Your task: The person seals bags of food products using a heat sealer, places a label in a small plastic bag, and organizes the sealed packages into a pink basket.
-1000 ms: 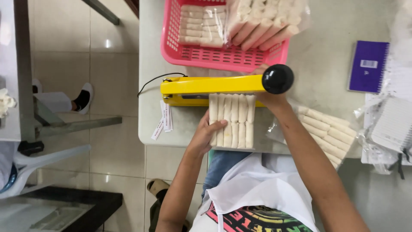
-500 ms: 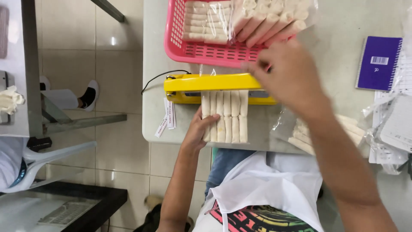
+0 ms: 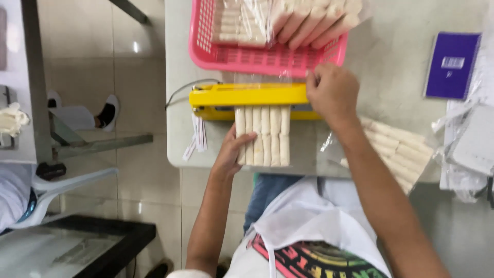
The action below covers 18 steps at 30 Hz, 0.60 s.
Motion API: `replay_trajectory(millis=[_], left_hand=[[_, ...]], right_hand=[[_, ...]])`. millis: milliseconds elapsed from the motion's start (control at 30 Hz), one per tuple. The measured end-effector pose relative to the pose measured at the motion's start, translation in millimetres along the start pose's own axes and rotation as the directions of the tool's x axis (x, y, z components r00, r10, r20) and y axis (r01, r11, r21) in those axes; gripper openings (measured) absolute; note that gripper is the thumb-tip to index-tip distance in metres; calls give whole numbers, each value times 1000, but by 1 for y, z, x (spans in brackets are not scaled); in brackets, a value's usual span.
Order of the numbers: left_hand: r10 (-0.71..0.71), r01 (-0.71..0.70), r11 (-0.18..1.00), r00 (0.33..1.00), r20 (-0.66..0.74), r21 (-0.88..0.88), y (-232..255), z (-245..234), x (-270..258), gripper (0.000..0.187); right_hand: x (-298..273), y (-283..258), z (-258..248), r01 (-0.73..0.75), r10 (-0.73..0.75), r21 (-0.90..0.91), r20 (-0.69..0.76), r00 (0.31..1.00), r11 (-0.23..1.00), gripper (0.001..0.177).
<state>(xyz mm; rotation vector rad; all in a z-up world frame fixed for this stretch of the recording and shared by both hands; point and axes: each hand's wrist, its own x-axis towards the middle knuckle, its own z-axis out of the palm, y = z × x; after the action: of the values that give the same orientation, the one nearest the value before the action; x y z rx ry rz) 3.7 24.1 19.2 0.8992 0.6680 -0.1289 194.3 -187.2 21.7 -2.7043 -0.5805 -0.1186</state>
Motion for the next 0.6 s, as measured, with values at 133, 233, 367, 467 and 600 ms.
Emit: replay_trajectory(millis=[133, 233, 367, 467, 600], left_hand=[[-31, 32, 999, 999, -28, 20, -8, -8, 5, 75], [-4, 7, 999, 998, -67, 46, -18, -12, 3, 74], [7, -6, 1000, 996, -88, 18, -4, 4, -4, 69], [-5, 7, 1000, 996, -90, 20, 7, 14, -9, 65], [-22, 22, 1000, 998, -67, 9, 6, 13, -5, 54]], right_hand=[[-5, -7, -3, -4, 5, 13, -59, 998, 1000, 35], [-11, -5, 0, -14, 15, 87, -21, 1000, 996, 39], [-5, -10, -8, 28, -14, 127, -106, 994, 992, 35], [-5, -13, -8, 15, 3, 162, -105, 995, 987, 34], [-7, -18, -15, -36, 57, 220, -90, 994, 975, 36]])
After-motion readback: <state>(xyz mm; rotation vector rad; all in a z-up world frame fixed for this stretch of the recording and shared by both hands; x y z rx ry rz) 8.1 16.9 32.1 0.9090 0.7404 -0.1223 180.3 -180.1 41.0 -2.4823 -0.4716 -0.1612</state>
